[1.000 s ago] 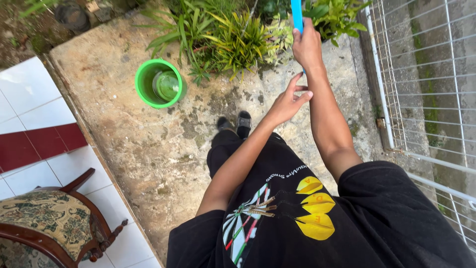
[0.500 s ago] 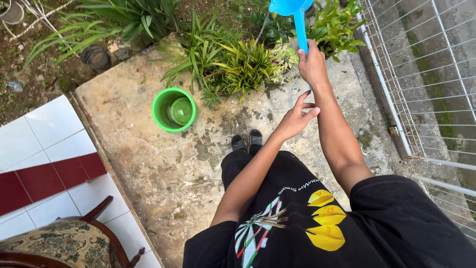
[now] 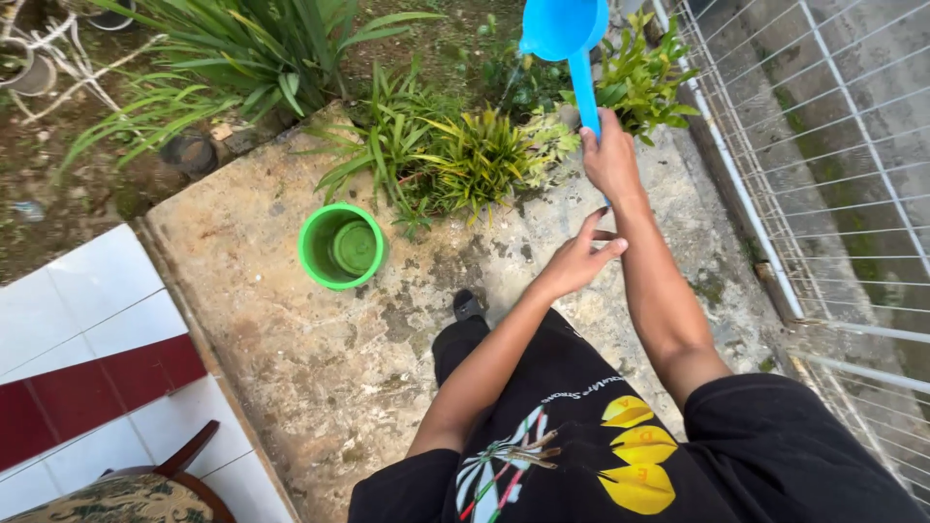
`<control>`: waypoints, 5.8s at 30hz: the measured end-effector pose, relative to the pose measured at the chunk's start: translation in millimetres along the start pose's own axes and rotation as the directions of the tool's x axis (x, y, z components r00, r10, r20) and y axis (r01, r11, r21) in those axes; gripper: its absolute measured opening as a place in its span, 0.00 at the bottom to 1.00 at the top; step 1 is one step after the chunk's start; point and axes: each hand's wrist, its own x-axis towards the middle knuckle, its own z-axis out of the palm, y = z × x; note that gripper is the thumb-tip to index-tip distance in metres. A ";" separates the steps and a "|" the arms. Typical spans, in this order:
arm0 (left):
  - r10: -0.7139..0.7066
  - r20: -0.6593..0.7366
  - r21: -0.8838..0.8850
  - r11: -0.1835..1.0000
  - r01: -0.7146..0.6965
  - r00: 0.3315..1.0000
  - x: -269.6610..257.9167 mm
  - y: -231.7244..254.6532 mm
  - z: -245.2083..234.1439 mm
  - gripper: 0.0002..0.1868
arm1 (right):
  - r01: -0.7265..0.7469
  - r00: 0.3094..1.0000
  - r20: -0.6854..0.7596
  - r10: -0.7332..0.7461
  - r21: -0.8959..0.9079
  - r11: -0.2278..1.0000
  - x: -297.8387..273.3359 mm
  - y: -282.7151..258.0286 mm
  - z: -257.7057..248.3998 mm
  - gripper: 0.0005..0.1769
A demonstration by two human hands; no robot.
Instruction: Watering outdoor potted plants and rinsing arms using a bucket of water and a dipper.
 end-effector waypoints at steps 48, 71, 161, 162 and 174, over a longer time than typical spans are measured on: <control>-0.043 -0.129 0.196 0.978 0.068 0.991 130.0 10.2 178.3 0.44 | 0.166 0.986 0.032 -0.165 -0.026 0.986 67.2 189.1 -128.8 0.11; -0.112 -0.009 0.227 0.968 0.111 0.994 130.5 25.2 196.9 0.42 | 0.050 0.998 0.031 -0.049 -0.031 0.998 51.3 186.7 -162.9 0.15; -0.075 -0.582 -0.022 0.997 0.076 0.810 110.9 -7.2 53.1 0.36 | 0.171 0.935 0.306 -0.182 0.064 0.983 66.0 76.1 5.6 0.19; -0.043 -0.571 -0.022 0.999 0.037 0.820 113.0 -9.1 50.6 0.38 | 0.244 0.929 0.268 -0.256 0.075 0.967 66.6 84.1 9.8 0.18; -0.124 -0.585 -0.292 0.954 -0.066 0.801 166.5 -53.2 22.8 0.51 | 0.241 0.927 0.263 -0.267 0.128 0.962 45.0 103.6 20.6 0.15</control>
